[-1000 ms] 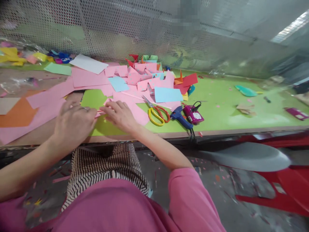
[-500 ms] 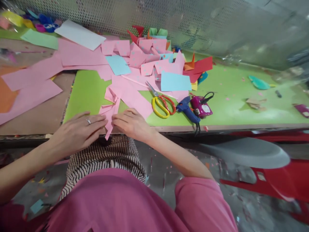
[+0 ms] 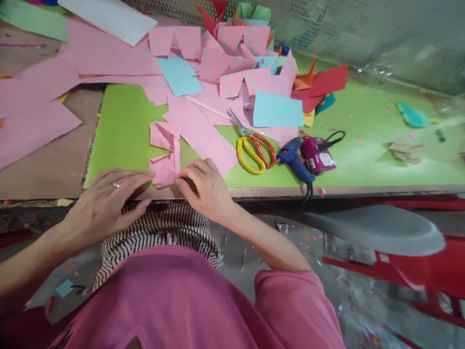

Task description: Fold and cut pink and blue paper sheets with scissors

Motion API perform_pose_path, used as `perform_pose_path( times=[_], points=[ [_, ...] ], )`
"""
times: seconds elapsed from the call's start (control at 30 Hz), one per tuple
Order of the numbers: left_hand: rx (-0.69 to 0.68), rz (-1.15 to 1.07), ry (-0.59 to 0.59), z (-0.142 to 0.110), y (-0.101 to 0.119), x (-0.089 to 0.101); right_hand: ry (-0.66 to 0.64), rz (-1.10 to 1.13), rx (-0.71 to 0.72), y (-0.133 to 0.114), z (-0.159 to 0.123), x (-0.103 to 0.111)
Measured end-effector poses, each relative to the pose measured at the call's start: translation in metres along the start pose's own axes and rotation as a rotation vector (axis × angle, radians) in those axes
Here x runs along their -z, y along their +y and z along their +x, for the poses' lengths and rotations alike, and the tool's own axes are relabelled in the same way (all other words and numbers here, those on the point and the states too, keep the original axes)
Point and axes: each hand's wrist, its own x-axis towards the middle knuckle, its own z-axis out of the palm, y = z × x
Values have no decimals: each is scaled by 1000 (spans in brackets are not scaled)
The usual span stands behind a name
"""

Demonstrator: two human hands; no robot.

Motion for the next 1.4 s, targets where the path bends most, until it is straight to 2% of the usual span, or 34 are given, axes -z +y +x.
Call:
perform_pose_path(
  times=[0.17, 0.3, 0.4, 0.57, 0.7, 1.03, 1.2, 1.27, 1.4],
  points=[
    [6, 18, -5, 2, -2, 5, -15, -43, -123, -4, 5, -1],
    [-89, 53, 0, 3, -3, 3, -61, -25, -228, -5, 14, 2],
    [-156, 46, -9, 3, -4, -1, -80, -10, -254, -5, 18, 6],
    [-165, 58, 0, 3, -4, -5, -5, 27, -124, 0, 13, 4],
    [-167, 65, 5, 3, -3, -6, 50, -86, -38, 4, 5, -4],
    [-189, 63, 25, 0, -7, -5, 40, -271, -22, 3, -2, -6],
    [-81, 94, 117, -12, -10, 0, 36, -271, -23, 3, -1, -8],
    [-49, 115, 109, -15, -9, 1, 38, -267, -24, 3, -1, -8],
    [-72, 147, 77, -10, -7, 2, 39, -272, -25, 2, -1, -8]
  ],
)
